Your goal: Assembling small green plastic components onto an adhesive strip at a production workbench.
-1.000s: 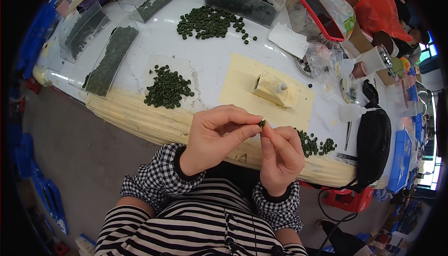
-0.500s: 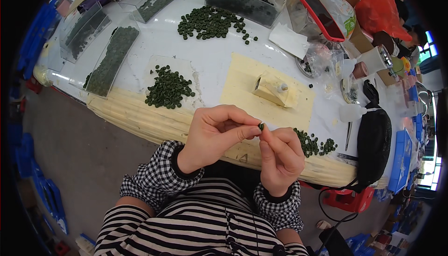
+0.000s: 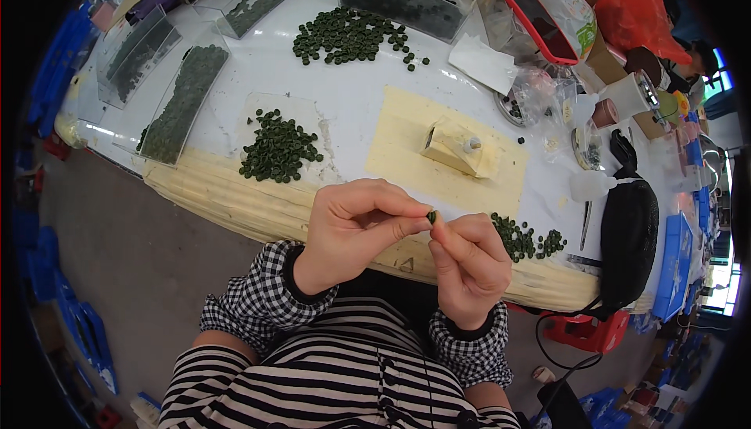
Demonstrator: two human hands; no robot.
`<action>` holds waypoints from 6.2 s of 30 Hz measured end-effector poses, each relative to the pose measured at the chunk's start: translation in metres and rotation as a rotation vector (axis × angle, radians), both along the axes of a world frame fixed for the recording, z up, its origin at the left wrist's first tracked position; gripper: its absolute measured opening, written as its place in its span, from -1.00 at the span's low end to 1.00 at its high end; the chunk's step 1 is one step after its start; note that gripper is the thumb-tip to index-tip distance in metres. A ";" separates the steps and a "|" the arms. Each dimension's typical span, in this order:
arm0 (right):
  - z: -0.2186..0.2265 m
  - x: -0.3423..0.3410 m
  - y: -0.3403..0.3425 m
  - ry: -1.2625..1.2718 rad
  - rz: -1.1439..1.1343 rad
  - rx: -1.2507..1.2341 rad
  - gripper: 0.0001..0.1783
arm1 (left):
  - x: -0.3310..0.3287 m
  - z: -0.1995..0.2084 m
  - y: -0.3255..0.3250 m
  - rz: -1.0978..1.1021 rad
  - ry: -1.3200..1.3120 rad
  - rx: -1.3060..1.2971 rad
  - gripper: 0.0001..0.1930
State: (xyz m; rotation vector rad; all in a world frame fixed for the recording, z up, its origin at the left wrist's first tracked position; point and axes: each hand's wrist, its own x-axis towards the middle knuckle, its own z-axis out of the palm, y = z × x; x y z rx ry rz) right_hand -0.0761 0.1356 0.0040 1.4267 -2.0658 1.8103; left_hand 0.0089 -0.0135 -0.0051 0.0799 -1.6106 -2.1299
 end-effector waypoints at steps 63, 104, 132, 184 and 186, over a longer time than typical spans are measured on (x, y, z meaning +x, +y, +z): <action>-0.002 0.000 0.004 0.091 -0.027 0.002 -0.65 | 0.000 0.001 0.002 -0.015 -0.003 -0.060 -0.84; 0.012 -0.008 0.048 0.508 -0.271 0.516 -0.76 | 0.040 0.028 -0.065 0.602 -0.296 -1.292 -0.88; 0.010 0.012 0.010 -0.904 0.155 -0.229 -0.87 | 0.018 0.014 0.006 -0.316 -0.188 0.597 -0.73; 0.015 0.013 0.000 0.396 -0.140 -0.069 -0.67 | 0.026 0.020 0.014 -0.389 -0.308 0.889 -0.80; 0.015 0.014 0.001 0.419 -0.127 -0.057 -0.65 | 0.027 0.019 0.013 -0.345 -0.290 0.820 -0.81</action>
